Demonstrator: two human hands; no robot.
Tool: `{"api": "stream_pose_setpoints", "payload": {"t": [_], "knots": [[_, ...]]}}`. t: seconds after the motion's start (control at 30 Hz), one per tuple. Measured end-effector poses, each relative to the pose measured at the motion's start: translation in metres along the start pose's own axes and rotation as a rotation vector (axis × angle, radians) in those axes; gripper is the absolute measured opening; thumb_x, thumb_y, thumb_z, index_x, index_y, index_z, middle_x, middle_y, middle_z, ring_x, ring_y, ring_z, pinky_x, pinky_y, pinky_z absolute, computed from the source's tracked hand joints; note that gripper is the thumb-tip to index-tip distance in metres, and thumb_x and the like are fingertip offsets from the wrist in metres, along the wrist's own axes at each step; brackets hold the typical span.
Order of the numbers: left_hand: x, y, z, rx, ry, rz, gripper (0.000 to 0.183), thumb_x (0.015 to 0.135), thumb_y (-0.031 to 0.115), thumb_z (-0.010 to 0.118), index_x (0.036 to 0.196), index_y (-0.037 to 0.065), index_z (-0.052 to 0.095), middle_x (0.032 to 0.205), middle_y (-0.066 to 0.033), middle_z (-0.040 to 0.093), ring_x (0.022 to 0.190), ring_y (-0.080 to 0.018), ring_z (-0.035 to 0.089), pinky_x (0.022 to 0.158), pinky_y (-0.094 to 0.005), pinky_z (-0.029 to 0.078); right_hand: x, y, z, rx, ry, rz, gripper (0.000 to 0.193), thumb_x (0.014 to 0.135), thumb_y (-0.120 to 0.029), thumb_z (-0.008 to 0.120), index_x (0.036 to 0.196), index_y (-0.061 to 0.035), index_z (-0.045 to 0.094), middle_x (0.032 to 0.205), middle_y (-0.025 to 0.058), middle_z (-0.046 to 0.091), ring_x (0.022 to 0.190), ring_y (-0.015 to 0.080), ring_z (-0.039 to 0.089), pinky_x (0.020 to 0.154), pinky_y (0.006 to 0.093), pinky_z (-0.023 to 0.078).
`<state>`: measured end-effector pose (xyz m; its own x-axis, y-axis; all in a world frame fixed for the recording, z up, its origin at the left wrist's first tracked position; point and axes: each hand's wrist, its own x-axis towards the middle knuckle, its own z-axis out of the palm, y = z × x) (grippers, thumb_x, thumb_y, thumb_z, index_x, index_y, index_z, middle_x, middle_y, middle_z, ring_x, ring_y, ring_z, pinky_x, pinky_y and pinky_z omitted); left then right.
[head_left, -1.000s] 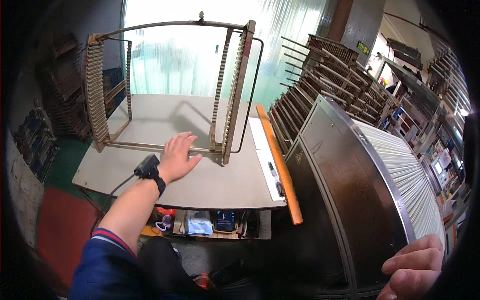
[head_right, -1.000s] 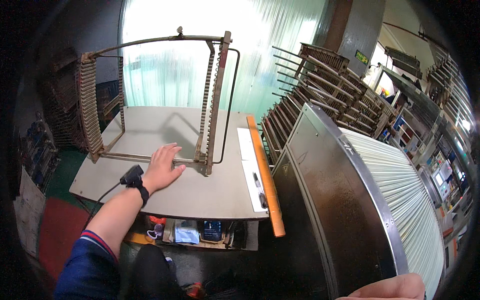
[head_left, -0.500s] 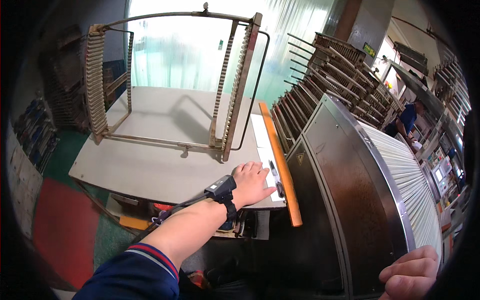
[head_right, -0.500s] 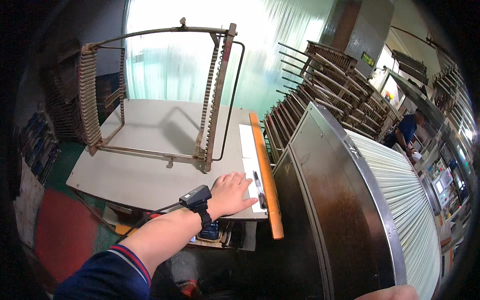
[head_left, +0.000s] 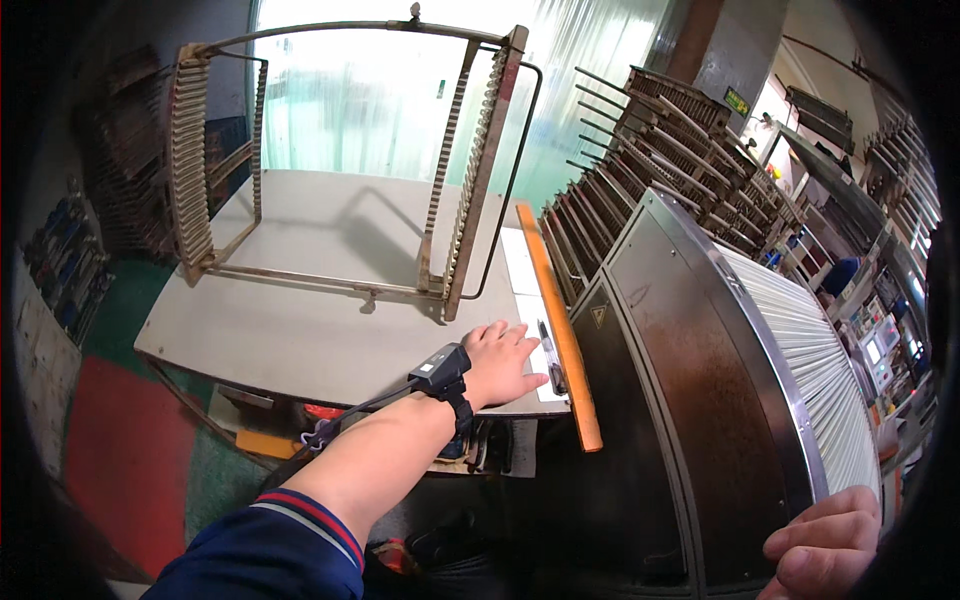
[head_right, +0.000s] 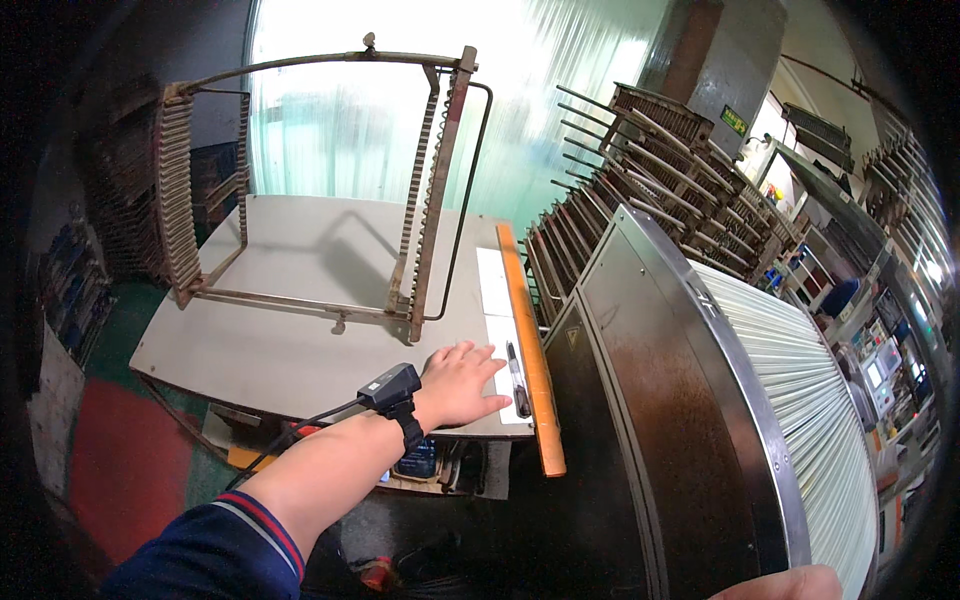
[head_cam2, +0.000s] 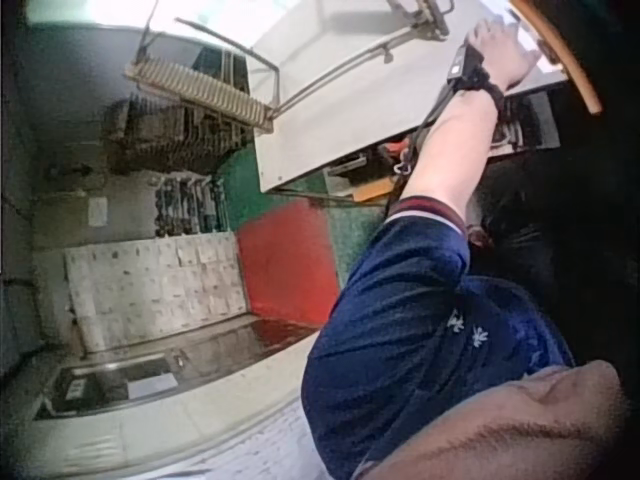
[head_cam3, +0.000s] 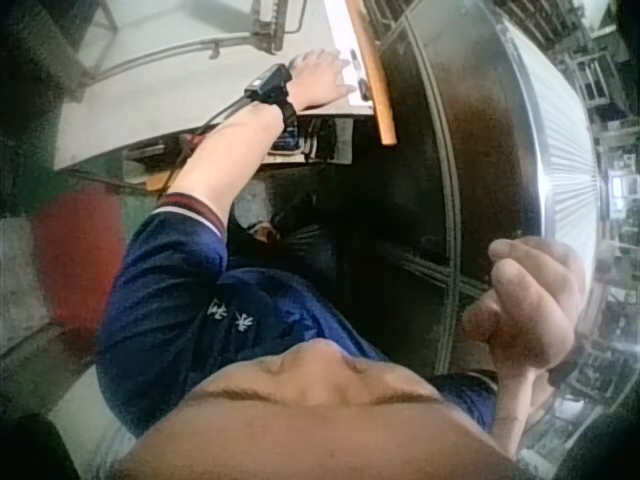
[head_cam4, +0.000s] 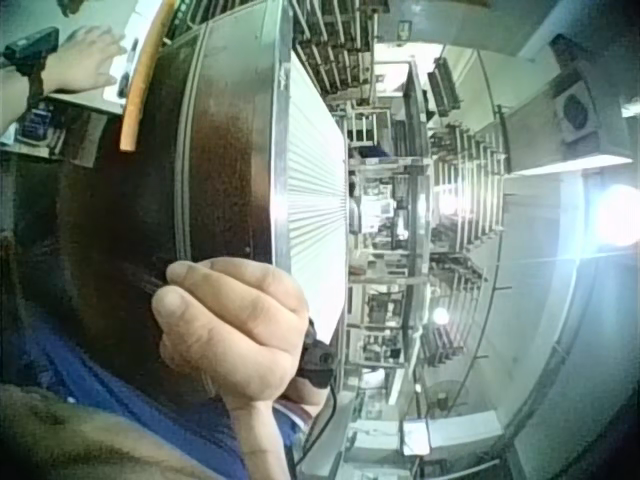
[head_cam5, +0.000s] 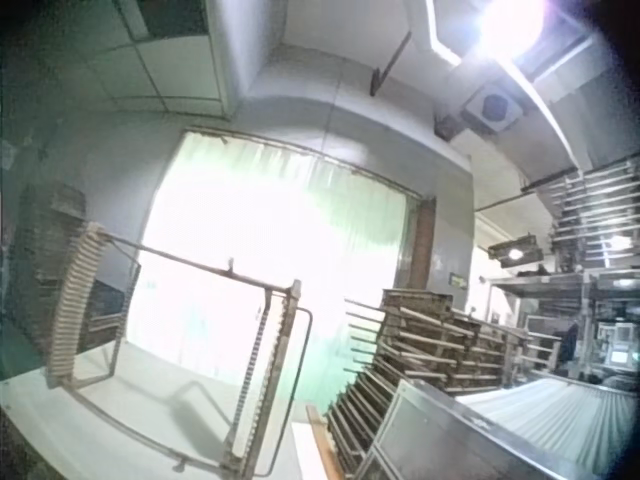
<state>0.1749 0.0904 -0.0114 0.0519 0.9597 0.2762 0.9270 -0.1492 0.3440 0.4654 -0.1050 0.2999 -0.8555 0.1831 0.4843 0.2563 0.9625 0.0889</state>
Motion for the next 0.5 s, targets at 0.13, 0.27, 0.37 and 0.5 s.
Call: {"api": "stream_pose_setpoints", "payload": {"t": [0.13, 0.27, 0.37, 0.5], "knots": [[-0.0006, -0.0015, -0.0017, -0.016, -0.031, 0.007, 0.070, 0.094, 0.062, 0.064, 0.149, 0.019, 0.060, 0.161, -0.0144, 0.049, 0.151, -0.0397, 0.038, 0.122, -0.0574, 0.026, -0.0002, 0.0004, 0.0021, 0.027, 0.033, -0.029, 0.032, 0.103, -0.016, 0.068, 0.130, -0.0043, 0.056, 0.100, 0.0146, 0.069, 0.076, 0.0268, 0.064, 0.068, 0.0373, 0.056], [0.0014, -0.0022, -0.0046, -0.018, -0.064, -0.004, 0.071, 0.095, 0.062, 0.063, 0.150, 0.019, 0.059, 0.162, -0.0145, 0.048, 0.153, -0.0394, 0.036, 0.122, -0.0574, 0.025, -0.0011, 0.0011, 0.0030, 0.045, 0.052, -0.055, 0.032, 0.103, -0.017, 0.068, 0.130, -0.0041, 0.056, 0.101, 0.0147, 0.069, 0.076, 0.0268, 0.064, 0.068, 0.0371, 0.056], [0.0023, -0.0020, -0.0043, -0.023, -0.087, -0.008, 0.071, 0.095, 0.063, 0.063, 0.151, 0.019, 0.058, 0.163, -0.0146, 0.046, 0.154, -0.0392, 0.035, 0.123, -0.0577, 0.025, -0.0033, 0.0022, 0.0035, 0.056, 0.056, -0.071, 0.032, 0.102, -0.017, 0.068, 0.130, -0.0040, 0.056, 0.101, 0.0147, 0.069, 0.077, 0.0268, 0.064, 0.068, 0.0370, 0.056], [0.0021, -0.0004, -0.0037, -0.015, -0.068, -0.012, 0.070, 0.095, 0.061, 0.063, 0.150, 0.019, 0.058, 0.164, -0.0146, 0.046, 0.154, -0.0397, 0.036, 0.123, -0.0580, 0.026, -0.0095, 0.0063, 0.0049, 0.073, 0.060, -0.095, 0.033, 0.102, -0.017, 0.068, 0.130, -0.0038, 0.056, 0.101, 0.0148, 0.069, 0.077, 0.0268, 0.064, 0.068, 0.0368, 0.056]]}}
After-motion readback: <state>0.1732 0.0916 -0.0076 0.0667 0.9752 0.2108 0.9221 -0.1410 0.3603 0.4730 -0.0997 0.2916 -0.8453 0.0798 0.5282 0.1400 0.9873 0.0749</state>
